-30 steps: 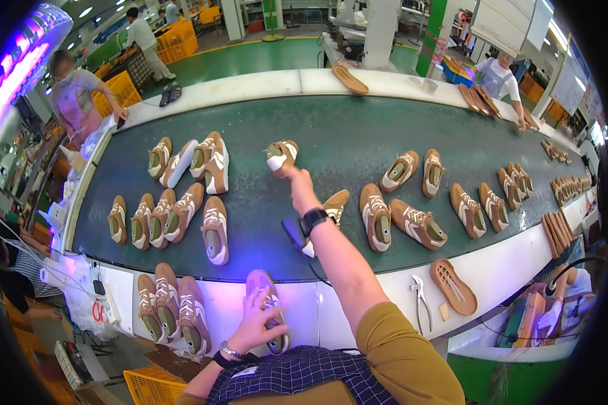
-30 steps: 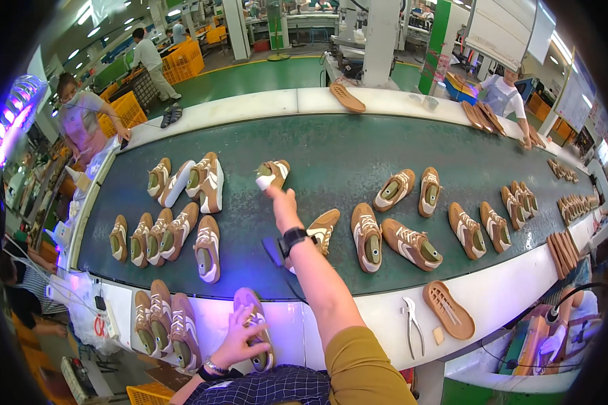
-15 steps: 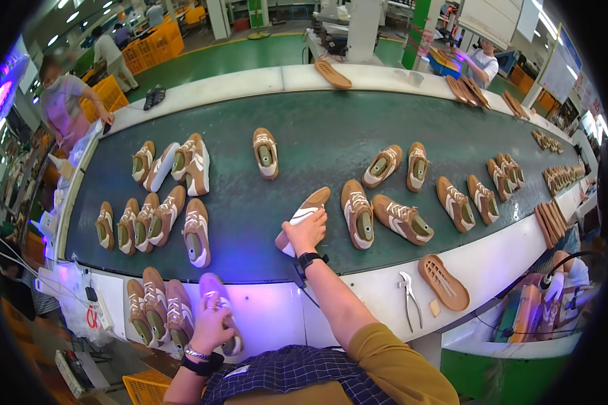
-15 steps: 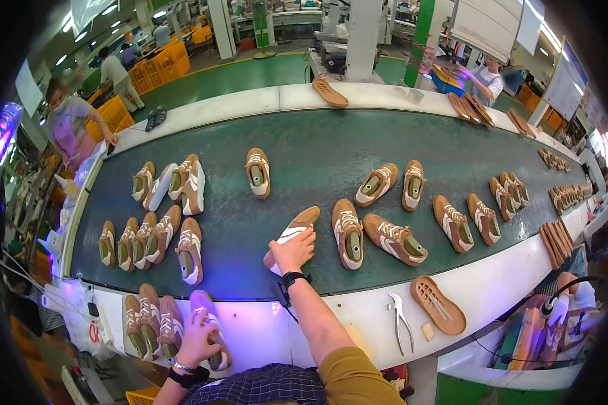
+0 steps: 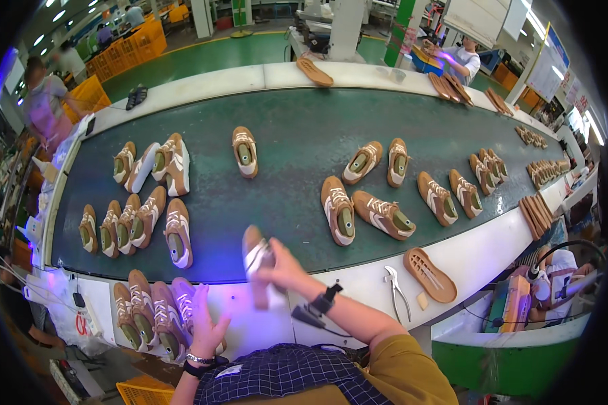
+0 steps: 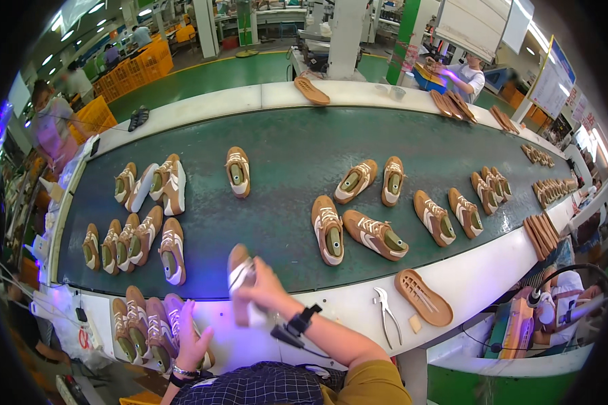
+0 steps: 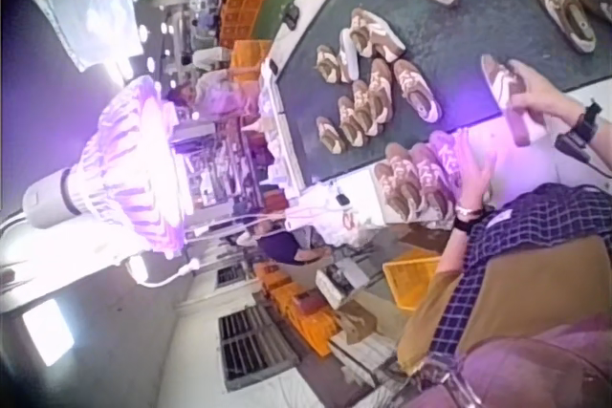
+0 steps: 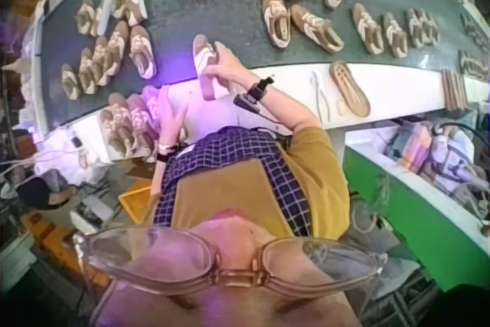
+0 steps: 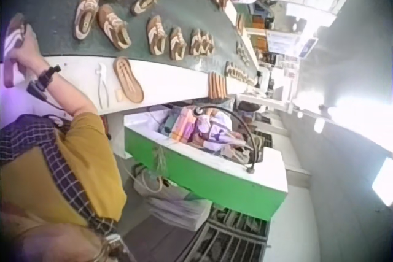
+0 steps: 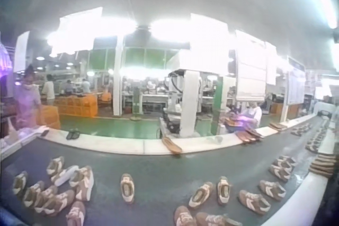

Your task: The person repeatedly picks up pairs of brown sneakers from a conveyor belt, holds them together to compare them, and places them back on the belt. The task involves continuous handling of multiple shoe pairs in a factory setting.

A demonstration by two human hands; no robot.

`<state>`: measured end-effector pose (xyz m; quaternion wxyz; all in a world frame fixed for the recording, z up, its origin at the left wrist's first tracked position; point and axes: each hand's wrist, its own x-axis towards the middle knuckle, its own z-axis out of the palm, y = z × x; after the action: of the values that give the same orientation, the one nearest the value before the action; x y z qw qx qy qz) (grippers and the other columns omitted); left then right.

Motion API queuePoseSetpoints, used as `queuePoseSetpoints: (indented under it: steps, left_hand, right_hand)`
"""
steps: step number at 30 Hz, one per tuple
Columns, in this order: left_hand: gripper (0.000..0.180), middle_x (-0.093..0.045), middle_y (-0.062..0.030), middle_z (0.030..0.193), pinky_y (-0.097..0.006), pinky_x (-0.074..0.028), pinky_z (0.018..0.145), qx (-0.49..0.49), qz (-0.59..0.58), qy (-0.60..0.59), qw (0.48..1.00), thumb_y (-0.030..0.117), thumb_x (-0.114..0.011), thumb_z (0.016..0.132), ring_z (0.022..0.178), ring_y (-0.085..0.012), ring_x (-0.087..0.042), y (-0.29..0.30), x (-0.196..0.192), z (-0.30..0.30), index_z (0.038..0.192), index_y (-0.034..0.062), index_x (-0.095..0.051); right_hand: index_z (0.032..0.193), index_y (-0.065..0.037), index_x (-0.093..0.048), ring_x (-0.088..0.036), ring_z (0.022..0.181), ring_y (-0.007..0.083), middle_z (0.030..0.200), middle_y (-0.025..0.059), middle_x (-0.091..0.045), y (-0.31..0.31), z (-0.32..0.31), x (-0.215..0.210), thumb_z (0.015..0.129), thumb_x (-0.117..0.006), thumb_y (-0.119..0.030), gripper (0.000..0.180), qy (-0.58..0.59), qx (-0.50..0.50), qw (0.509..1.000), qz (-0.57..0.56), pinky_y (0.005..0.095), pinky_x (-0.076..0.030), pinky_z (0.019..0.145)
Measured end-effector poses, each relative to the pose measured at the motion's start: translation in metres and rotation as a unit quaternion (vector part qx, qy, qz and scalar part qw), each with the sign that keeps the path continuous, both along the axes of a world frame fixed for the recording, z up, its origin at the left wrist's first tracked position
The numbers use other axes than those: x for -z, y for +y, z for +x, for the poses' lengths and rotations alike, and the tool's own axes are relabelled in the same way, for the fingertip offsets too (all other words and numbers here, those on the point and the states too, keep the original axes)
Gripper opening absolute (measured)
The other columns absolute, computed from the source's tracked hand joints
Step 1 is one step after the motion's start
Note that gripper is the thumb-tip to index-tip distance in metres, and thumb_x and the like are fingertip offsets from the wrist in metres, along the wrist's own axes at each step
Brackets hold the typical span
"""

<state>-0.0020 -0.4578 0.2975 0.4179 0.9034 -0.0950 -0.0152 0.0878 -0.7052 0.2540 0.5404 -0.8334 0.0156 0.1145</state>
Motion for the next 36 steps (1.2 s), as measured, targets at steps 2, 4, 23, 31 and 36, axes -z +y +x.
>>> queuePoseSetpoints:
  steps: [2, 4, 23, 31, 36]
  left_hand:
    - [0.078, -0.034, -0.0281, 0.135, -0.047, -0.026, 0.106, 0.024, 0.007, 0.009, 1.000, 0.031, -0.069, 0.074, 0.126, -0.0419, -0.033, -0.009, 0.004, 0.001, 0.133, -0.0042, -0.033]
    - [0.081, -0.031, -0.0289, 0.137, -0.049, -0.025, 0.106, 0.054, 0.002, 0.037, 0.998, 0.034, -0.071, 0.072, 0.126, -0.0444, -0.029, -0.025, 0.002, 0.001, 0.133, -0.0037, -0.034]
    - [0.048, -0.058, -0.0145, 0.093, -0.043, -0.041, 0.078, 0.084, 0.164, 0.021, 0.983, 0.025, -0.067, 0.069, 0.088, -0.0364, -0.052, -0.002, 0.002, -0.006, 0.111, 0.0053, -0.057]
    - [0.084, -0.035, -0.0292, 0.128, -0.044, -0.028, 0.103, 0.106, 0.076, 0.055, 0.990, 0.032, -0.072, 0.071, 0.119, -0.0426, -0.036, -0.066, -0.004, -0.004, 0.132, -0.0077, -0.030]
    - [0.098, -0.029, -0.0339, 0.133, -0.047, -0.027, 0.104, 0.064, 0.102, 0.094, 0.988, 0.037, -0.075, 0.066, 0.123, -0.0469, -0.031, -0.072, 0.014, -0.006, 0.133, -0.0119, -0.023]
  right_hand:
    - [0.134, 0.007, -0.033, -0.050, 0.112, 0.0382, 0.129, 0.0293, -0.042, 0.005, -0.022, -0.035, 0.061, -0.076, -0.042, 0.098, 0.125, -0.036, 0.986, 0.104, 0.0409, -0.042, 0.095]
    - [0.126, 0.007, -0.041, -0.048, 0.109, 0.0383, 0.125, 0.0264, -0.046, -0.013, -0.014, -0.018, 0.065, -0.073, -0.042, 0.085, -0.040, 0.033, 0.999, -0.017, 0.0442, -0.037, 0.096]
    - [0.102, 0.000, -0.056, -0.061, 0.081, 0.0141, 0.093, 0.0056, -0.062, -0.124, -0.014, 0.017, 0.071, -0.072, -0.007, 0.035, 0.173, 0.176, 0.932, 0.265, 0.0284, -0.051, 0.074]
    - [0.107, 0.001, -0.054, -0.055, 0.090, 0.0179, 0.099, 0.0093, -0.057, -0.061, -0.039, 0.027, 0.073, -0.074, -0.029, 0.050, 0.085, 0.097, 0.975, 0.182, 0.0315, -0.046, 0.077]
    - [0.108, 0.007, -0.051, -0.049, 0.107, 0.0382, 0.112, 0.0268, -0.052, -0.156, 0.091, 0.039, 0.066, -0.070, -0.031, 0.059, -0.093, 0.331, 0.933, -0.103, 0.0434, -0.039, 0.092]
